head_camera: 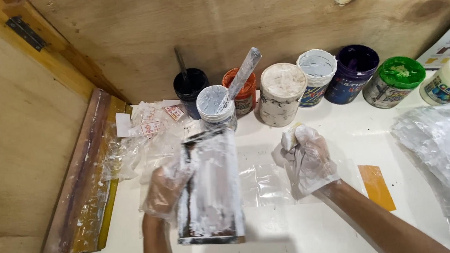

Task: The person spreads white ink onto a small printing screen with a spreader, then places a clear plastic sheet onto the surface to smooth the ink, before repeating the spreading process with a small wooden block.

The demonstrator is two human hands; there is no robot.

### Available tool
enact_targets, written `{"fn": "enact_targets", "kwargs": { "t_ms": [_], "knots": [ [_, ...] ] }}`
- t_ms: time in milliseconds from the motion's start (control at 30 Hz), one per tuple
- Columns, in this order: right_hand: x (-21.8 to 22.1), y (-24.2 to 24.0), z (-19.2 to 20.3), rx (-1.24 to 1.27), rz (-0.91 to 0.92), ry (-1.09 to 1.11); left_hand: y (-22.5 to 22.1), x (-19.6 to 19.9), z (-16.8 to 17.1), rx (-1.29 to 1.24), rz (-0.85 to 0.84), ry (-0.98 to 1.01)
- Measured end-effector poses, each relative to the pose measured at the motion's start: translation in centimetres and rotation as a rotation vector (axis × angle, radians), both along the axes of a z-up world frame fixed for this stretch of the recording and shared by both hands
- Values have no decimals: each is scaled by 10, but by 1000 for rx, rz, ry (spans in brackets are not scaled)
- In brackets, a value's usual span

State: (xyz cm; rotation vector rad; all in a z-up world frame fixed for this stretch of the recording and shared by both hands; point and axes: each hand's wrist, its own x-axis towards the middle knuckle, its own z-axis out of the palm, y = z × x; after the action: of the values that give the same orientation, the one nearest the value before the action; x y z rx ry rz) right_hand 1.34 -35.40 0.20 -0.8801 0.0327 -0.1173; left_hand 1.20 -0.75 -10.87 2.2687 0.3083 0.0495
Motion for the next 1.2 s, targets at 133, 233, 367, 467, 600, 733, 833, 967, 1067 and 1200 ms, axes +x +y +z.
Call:
{"fn": "enact_targets", "kwargs": {
  "t_ms": [133, 233, 367, 467, 600, 733, 833, 967, 1067, 1200],
  "knots": [
    [-1, -2, 11, 72, 21, -16, -37, 4, -13, 79, -37, 23],
    [9, -13, -8, 95, 37, -30, -62, 7, -22, 135, -60, 36],
    [16, -14, -8, 38, 3, 33, -92, 10, -33, 216, -88, 59],
    [14, -13, -24, -108, -81, 276, -107, 3, -45, 270, -105, 72],
    [21, -20, -30, -239, -59, 309, -117, 5, -51, 327, -128, 85],
    [15, -11, -9, -376, 25, 344, -121, -1, -71, 455, -24, -354],
    [11, -8, -5, -434, 46, 333, -125, -3, -48, 481, -23, -575],
    [14, -3, -19, -543, 38, 245, -146, -10, -9, 524, -20, -562],
    [25, -11, -57, -918, 97, 187, -120, -1, -68, 562, -107, -537],
    [9, -6, -27, -1061, 145, 243, -118, -3, -62, 587, -177, -436]
  ]
}}
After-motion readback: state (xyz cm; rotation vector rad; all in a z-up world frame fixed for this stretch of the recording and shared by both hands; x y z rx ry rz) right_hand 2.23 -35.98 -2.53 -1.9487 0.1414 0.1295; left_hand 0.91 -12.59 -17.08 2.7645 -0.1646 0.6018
